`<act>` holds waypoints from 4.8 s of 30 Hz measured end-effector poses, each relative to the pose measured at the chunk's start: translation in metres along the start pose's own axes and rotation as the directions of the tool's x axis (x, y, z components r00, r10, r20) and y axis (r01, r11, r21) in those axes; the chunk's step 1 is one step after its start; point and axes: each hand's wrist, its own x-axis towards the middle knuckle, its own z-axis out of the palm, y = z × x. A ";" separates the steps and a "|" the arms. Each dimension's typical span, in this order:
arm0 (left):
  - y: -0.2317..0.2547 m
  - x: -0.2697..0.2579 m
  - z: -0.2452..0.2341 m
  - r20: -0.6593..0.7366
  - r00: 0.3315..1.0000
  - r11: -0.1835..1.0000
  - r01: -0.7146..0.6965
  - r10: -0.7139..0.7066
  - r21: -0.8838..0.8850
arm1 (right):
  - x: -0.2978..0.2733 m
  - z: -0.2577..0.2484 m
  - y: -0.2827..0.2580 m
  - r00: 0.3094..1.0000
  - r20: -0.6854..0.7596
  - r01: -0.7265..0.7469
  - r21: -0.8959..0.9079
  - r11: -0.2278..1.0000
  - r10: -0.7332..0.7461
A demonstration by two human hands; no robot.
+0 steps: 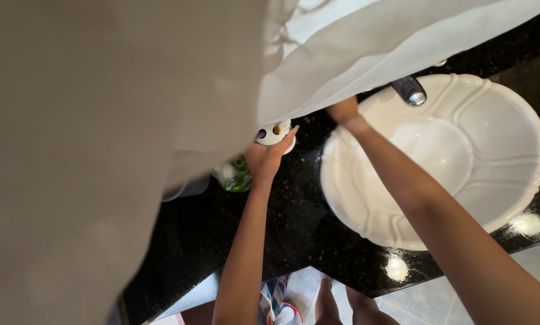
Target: The person clears toiletries from the bathroom counter, placing a soap dispenser, toothbrush holder, cups and dishes aside, tears off toilet paper and wipes the dark countertop around the sink with it, then returns and arranges the items, including a toothpaste tube, back on the counter.
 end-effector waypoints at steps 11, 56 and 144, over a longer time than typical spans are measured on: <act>0.018 -0.013 -0.020 -0.105 0.991 0.996 -0.085 0.085 0.008 | 0.003 0.003 -0.096 0.991 -0.061 0.131 0.352 0.927 -0.117; -0.147 0.004 0.040 -0.018 0.892 0.858 -0.440 0.452 -0.264 | -0.172 -0.046 -0.155 0.972 -0.020 0.235 -0.025 0.972 -0.236; -0.174 -0.731 0.518 0.982 -0.130 0.988 -0.063 0.134 -0.143 | -1.023 -0.266 -0.171 -0.281 -0.144 0.599 0.746 0.291 0.949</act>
